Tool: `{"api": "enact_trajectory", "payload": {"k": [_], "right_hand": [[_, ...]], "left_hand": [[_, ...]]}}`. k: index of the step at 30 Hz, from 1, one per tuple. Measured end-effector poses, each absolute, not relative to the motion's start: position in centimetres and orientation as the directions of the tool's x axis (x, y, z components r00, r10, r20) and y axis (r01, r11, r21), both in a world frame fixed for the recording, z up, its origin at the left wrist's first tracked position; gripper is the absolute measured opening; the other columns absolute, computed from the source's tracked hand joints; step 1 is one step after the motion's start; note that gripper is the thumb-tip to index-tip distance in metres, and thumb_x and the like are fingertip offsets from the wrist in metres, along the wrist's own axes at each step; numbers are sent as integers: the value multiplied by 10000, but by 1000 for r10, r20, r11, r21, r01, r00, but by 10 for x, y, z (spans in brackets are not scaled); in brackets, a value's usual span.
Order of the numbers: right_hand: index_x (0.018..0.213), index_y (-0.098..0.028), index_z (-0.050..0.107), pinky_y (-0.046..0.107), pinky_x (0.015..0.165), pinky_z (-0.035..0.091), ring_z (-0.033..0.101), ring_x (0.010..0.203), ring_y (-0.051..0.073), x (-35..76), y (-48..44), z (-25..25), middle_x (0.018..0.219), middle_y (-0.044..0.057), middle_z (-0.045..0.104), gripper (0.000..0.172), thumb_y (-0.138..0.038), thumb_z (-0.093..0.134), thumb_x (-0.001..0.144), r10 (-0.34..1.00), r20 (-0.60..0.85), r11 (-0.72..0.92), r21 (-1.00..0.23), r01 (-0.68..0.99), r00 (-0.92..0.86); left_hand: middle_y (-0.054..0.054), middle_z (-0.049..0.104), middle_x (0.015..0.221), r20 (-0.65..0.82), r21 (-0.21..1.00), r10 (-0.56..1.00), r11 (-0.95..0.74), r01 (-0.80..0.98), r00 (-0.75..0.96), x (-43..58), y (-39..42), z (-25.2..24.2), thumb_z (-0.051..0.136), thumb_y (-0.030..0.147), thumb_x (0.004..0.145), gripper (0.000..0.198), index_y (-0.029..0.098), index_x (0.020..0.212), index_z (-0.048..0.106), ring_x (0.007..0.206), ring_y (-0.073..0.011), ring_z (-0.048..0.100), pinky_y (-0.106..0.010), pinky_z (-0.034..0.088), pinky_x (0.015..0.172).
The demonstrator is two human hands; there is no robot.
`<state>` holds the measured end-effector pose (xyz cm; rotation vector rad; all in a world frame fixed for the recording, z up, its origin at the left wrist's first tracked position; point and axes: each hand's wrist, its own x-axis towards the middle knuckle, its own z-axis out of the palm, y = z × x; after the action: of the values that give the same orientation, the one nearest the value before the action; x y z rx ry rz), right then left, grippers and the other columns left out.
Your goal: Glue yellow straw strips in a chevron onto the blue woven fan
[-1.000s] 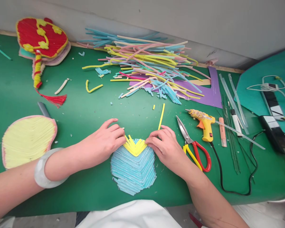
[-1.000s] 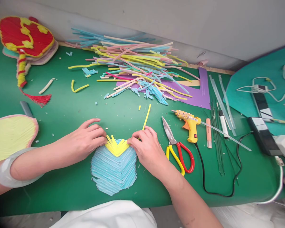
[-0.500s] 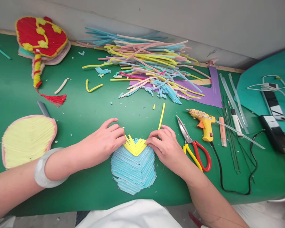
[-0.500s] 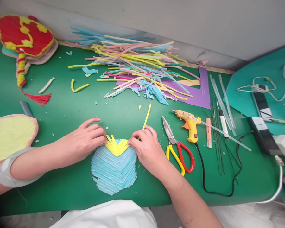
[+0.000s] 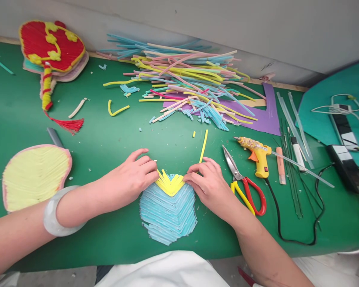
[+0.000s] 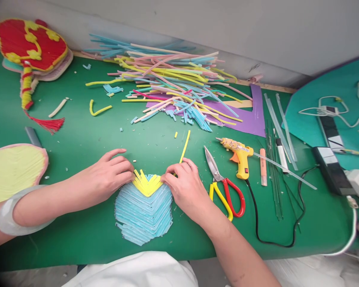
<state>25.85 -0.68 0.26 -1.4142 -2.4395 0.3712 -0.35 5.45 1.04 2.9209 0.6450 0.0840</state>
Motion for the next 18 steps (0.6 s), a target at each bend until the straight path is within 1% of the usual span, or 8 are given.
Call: {"api": "enact_trajectory", "payload": {"k": [18], "right_hand": [[953, -203, 679, 495, 1109, 355, 568, 923, 177, 259, -7, 0, 951, 53, 637, 173, -163, 513, 979, 870, 135, 489, -362, 794, -474]], "left_hand": [[-39, 564, 823, 37, 158, 423, -897, 413, 905, -4, 54, 10, 442, -31, 843, 257, 179, 818, 587, 808, -190, 514, -529, 321, 1121]]}}
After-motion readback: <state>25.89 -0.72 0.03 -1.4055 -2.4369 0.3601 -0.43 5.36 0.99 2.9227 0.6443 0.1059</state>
